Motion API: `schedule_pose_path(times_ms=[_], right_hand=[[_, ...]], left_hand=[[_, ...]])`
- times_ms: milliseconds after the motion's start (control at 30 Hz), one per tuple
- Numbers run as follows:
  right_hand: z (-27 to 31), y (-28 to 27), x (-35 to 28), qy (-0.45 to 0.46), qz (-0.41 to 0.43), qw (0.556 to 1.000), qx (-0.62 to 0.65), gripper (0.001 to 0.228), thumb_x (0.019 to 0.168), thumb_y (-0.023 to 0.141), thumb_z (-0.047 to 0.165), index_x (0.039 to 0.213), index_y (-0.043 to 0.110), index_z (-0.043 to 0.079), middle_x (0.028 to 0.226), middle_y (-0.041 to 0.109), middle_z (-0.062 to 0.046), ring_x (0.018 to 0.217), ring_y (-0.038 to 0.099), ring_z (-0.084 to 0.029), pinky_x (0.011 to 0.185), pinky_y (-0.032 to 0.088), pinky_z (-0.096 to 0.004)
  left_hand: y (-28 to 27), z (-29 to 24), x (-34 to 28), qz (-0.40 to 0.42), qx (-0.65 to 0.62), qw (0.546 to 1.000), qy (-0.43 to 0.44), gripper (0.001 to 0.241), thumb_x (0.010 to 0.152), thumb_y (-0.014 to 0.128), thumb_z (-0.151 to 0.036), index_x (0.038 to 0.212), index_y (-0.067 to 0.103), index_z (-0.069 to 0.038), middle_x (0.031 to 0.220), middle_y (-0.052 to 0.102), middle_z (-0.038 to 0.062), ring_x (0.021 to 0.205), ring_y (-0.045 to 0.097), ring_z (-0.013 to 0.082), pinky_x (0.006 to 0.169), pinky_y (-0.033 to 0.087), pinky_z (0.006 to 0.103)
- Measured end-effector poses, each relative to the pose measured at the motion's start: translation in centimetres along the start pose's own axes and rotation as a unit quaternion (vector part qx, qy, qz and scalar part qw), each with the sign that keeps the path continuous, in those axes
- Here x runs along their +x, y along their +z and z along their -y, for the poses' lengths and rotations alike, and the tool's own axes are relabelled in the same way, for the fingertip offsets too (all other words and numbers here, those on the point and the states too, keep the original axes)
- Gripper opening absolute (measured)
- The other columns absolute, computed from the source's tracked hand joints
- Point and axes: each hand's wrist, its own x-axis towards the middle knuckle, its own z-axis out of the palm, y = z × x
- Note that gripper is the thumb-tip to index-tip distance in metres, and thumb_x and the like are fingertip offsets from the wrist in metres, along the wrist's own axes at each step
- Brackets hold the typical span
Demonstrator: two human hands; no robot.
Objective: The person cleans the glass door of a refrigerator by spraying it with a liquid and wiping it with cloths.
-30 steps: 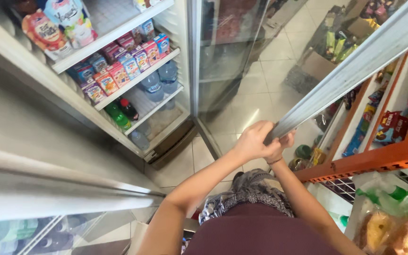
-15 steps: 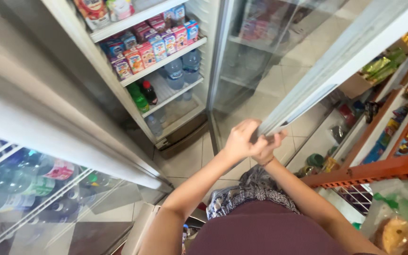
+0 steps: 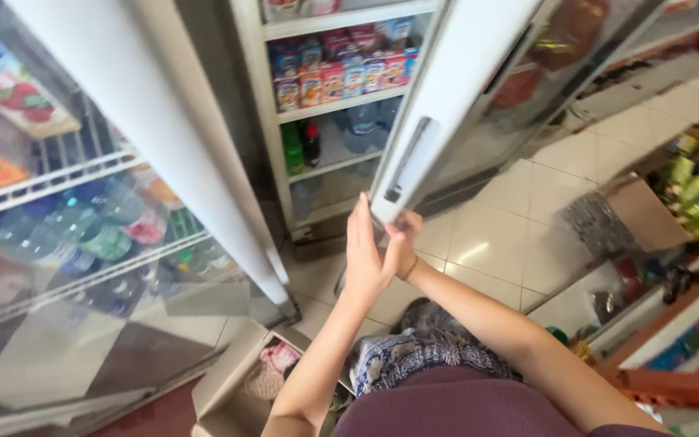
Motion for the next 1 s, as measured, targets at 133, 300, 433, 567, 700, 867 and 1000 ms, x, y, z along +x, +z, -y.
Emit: schedule_pose_path(times_ms=[133, 300, 433, 567, 700, 867, 1000], right_hand=[[2.4, 4.5, 4.7, -0.061, 0.024, 0.995, -0.073, 0.023, 0.097, 0.061, 0.015, 0.112, 0.049, 0.004, 0.112, 0.049, -0.013, 0.105, 0.046, -0.029, 0.092, 0.039, -0.046], [9.0, 9.1, 12.6, 0.078, 0.092, 0.987, 0.107, 0.026, 0.101, 0.057, 0.014, 0.081, 0.055, -0.002, 0.069, 0.05, -0.01, 0.065, 0.051, -0.025, 0.062, 0.039, -0.038], [12.2, 11.3, 17.7, 0.097, 0.147, 0.974, 0.142, 0.026, 0.104, 0.059, 0.015, 0.083, 0.06, -0.001, 0.072, 0.059, -0.01, 0.066, 0.058, -0.022, 0.062, 0.043, -0.038], [11.9, 13.5, 20.7, 0.057, 0.18, 0.966, 0.174, 0.027, 0.103, 0.059, 0.017, 0.085, 0.059, -0.004, 0.072, 0.06, -0.013, 0.064, 0.056, -0.025, 0.06, 0.044, -0.039], [9.9, 16.3, 22.3, 0.07, 0.177, 0.965, 0.18, 0.036, 0.111, 0.051, 0.021, 0.086, 0.061, -0.004, 0.071, 0.061, -0.017, 0.062, 0.056, -0.028, 0.06, 0.042, -0.041], [7.4, 18.8, 23.3, 0.094, 0.208, 0.963, 0.142, 0.043, 0.111, 0.051, 0.023, 0.077, 0.056, -0.003, 0.066, 0.055, -0.019, 0.057, 0.051, -0.032, 0.057, 0.037, -0.045], [6.2, 20.2, 24.3, 0.083, 0.211, 0.96, 0.162, 0.044, 0.11, 0.053, 0.026, 0.078, 0.055, -0.004, 0.066, 0.054, -0.02, 0.057, 0.048, -0.034, 0.055, 0.038, -0.045]], left_hand=[[-0.8, 1.9, 3.2, -0.059, 0.028, 0.997, -0.038, 0.078, 0.097, 0.068, -0.023, 0.156, 0.028, 0.008, 0.141, 0.05, 0.033, 0.128, 0.055, 0.0475, 0.11, 0.046, 0.0488], [-0.7, 5.2, 7.2, -0.132, 0.039, 0.984, -0.116, 0.068, 0.102, 0.059, -0.024, 0.159, 0.031, 0.002, 0.146, 0.047, 0.032, 0.134, 0.051, 0.0482, 0.116, 0.042, 0.0504], [-0.7, 8.2, 10.0, -0.197, 0.109, 0.968, -0.109, 0.065, 0.103, 0.06, -0.022, 0.159, 0.033, -0.001, 0.151, 0.038, 0.032, 0.138, 0.046, 0.0501, 0.116, 0.041, 0.051], [-1.0, 10.9, 12.7, -0.215, 0.103, 0.962, -0.134, 0.062, 0.104, 0.059, -0.024, 0.156, 0.035, -0.001, 0.153, 0.039, 0.027, 0.138, 0.05, 0.0459, 0.113, 0.045, 0.0461], [-1.0, 13.2, 15.2, -0.233, 0.12, 0.959, -0.105, 0.063, 0.104, 0.062, -0.024, 0.157, 0.035, -0.001, 0.154, 0.04, 0.025, 0.141, 0.049, 0.0453, 0.117, 0.043, 0.0465], [-0.8, 16.0, 17.6, -0.249, 0.152, 0.95, -0.114, 0.064, 0.105, 0.063, -0.027, 0.157, 0.035, -0.001, 0.154, 0.04, 0.026, 0.141, 0.048, 0.0454, 0.118, 0.043, 0.047], [-0.5, 17.4, 19.0, -0.271, 0.168, 0.941, -0.114, 0.063, 0.105, 0.063, -0.028, 0.155, 0.038, -0.001, 0.153, 0.045, 0.025, 0.14, 0.051, 0.0446, 0.116, 0.046, 0.0455]])
